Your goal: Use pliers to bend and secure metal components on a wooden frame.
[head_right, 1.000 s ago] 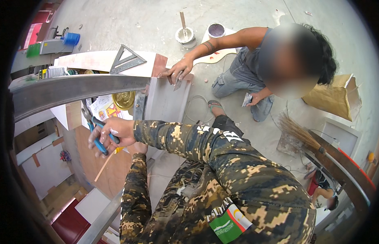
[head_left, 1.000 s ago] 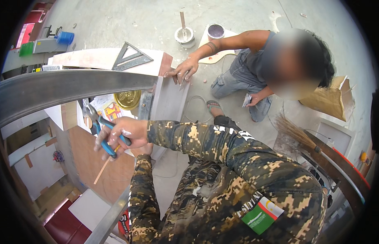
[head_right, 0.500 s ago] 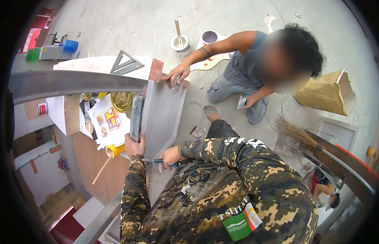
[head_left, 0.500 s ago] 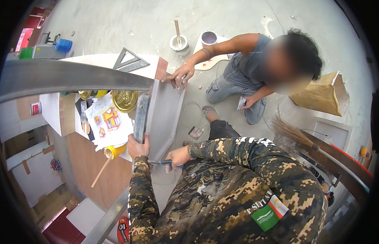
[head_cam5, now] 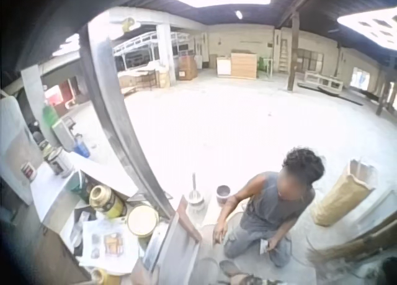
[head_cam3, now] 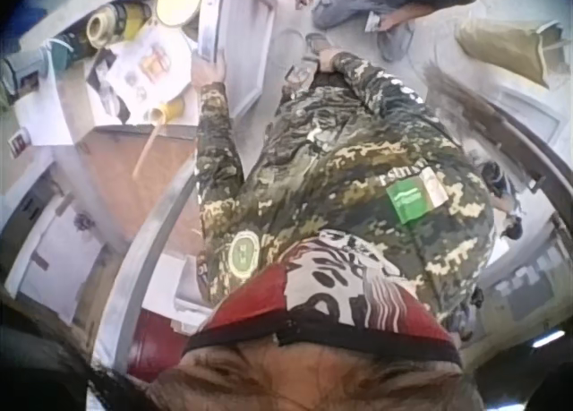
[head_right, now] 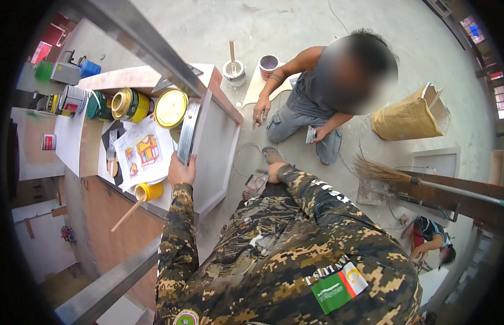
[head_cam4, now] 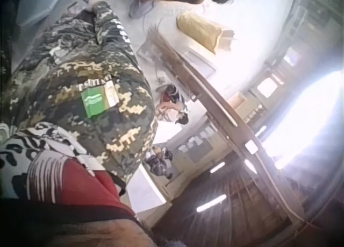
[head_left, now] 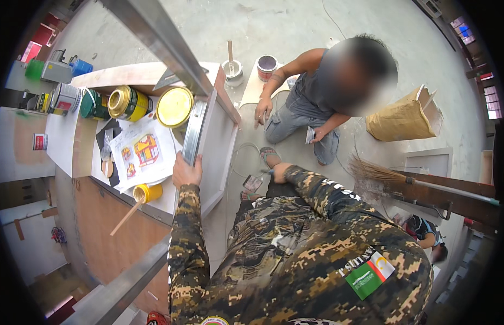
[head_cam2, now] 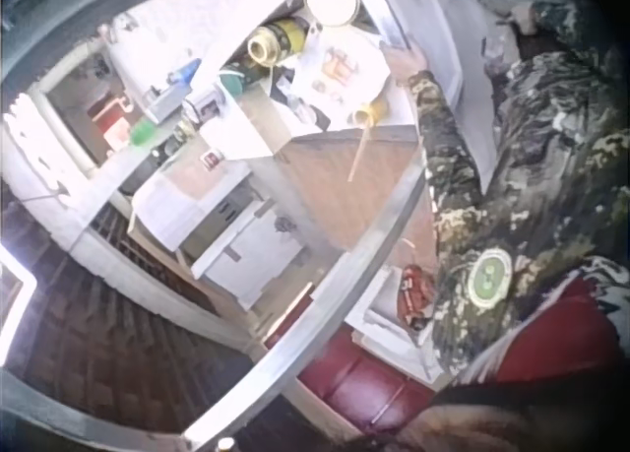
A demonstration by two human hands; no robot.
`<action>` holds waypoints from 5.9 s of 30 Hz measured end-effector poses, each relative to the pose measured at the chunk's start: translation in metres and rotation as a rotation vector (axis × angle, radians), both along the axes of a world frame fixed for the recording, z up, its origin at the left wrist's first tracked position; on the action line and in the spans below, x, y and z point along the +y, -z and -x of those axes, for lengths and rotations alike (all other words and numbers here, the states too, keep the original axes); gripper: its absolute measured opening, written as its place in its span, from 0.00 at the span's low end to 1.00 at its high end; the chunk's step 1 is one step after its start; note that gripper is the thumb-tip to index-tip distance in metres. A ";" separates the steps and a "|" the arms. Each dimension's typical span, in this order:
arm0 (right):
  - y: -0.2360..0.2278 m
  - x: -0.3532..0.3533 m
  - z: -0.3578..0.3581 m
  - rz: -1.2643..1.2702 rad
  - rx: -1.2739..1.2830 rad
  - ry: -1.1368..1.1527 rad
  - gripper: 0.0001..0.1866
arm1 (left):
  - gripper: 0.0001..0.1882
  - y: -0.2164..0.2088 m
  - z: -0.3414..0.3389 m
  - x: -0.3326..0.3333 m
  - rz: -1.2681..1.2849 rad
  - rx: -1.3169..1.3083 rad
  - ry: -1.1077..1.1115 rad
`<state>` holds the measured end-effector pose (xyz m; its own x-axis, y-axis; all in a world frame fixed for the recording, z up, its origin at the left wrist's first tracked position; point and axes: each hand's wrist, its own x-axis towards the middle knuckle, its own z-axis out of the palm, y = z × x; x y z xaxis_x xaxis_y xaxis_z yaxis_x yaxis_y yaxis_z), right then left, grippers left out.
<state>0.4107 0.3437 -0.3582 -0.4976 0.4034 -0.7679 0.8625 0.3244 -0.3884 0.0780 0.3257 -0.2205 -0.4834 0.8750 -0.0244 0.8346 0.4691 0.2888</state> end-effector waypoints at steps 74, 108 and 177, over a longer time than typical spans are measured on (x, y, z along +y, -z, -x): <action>0.143 0.154 0.139 0.432 0.143 1.190 0.21 | 0.41 -0.073 0.033 -0.078 0.237 0.111 -0.150; 0.359 0.072 0.158 -0.045 0.264 2.042 0.17 | 0.42 -0.234 0.119 -0.077 0.428 -0.015 -0.082; -0.056 0.064 -0.126 0.199 0.296 0.897 0.18 | 0.21 -0.003 -0.093 0.237 -0.149 0.033 0.427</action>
<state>0.5371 0.4073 -0.3023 -0.2519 0.6039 -0.7562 0.6158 -0.5027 -0.6067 0.1712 0.5628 -0.2177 -0.0771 0.9890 0.1263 0.9543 0.0365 0.2967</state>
